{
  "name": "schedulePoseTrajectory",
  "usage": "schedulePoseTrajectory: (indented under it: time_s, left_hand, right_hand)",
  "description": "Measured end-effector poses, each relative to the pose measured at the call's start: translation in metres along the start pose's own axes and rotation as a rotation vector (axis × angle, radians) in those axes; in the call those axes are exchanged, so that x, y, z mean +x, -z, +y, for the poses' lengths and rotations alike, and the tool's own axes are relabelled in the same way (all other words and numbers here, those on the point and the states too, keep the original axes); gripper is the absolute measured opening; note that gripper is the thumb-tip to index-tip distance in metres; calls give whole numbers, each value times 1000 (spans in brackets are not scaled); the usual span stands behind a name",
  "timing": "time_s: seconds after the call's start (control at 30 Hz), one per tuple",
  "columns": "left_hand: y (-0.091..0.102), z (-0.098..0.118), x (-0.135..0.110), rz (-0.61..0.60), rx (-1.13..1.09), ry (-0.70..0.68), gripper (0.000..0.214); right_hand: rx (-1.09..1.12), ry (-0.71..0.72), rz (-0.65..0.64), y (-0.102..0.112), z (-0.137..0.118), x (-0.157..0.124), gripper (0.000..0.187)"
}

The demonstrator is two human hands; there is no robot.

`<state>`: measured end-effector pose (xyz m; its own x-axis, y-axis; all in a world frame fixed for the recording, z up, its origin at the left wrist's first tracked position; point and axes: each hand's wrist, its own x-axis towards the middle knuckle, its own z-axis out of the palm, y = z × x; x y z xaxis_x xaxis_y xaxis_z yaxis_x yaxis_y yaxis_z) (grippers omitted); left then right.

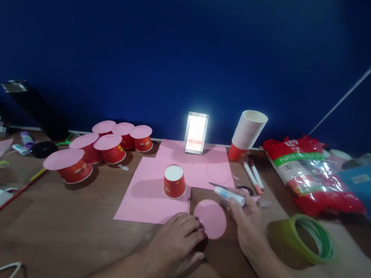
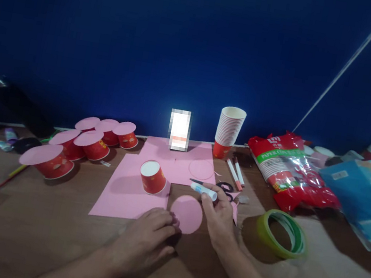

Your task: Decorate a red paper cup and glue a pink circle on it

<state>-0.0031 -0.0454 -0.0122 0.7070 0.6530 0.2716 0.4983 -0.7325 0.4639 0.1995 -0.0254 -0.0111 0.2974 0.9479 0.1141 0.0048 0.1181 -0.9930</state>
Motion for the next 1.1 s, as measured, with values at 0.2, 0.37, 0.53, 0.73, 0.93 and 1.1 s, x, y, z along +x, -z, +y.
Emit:
schedulePoseTrajectory:
  time_s: [0.2,0.37,0.53,0.73,0.93,1.1]
  left_hand:
    - [-1,-4,-1,-3,50,39,26]
    - [2,-5,-2,-63,66,105,38]
    - [3,-7,-2,-92,56,121,40]
    - [5,-8,-1,-99,43,106,43]
    - [7,-9,1,-21,42,162,35]
    - [5,-10,0,-31,35,164,31]
  right_hand:
    - [190,-143,6,-5,2,0,38]
    - [271,-221,8,-6,-2,-1,33]
    - [340,-304,10,-6,-1,1,36]
    - [386,-326,-14,-3,4,1,36]
    - [314,-301,-31,-2,5,-2,33]
    - [374,-333,-49,-3,-2,-4,33]
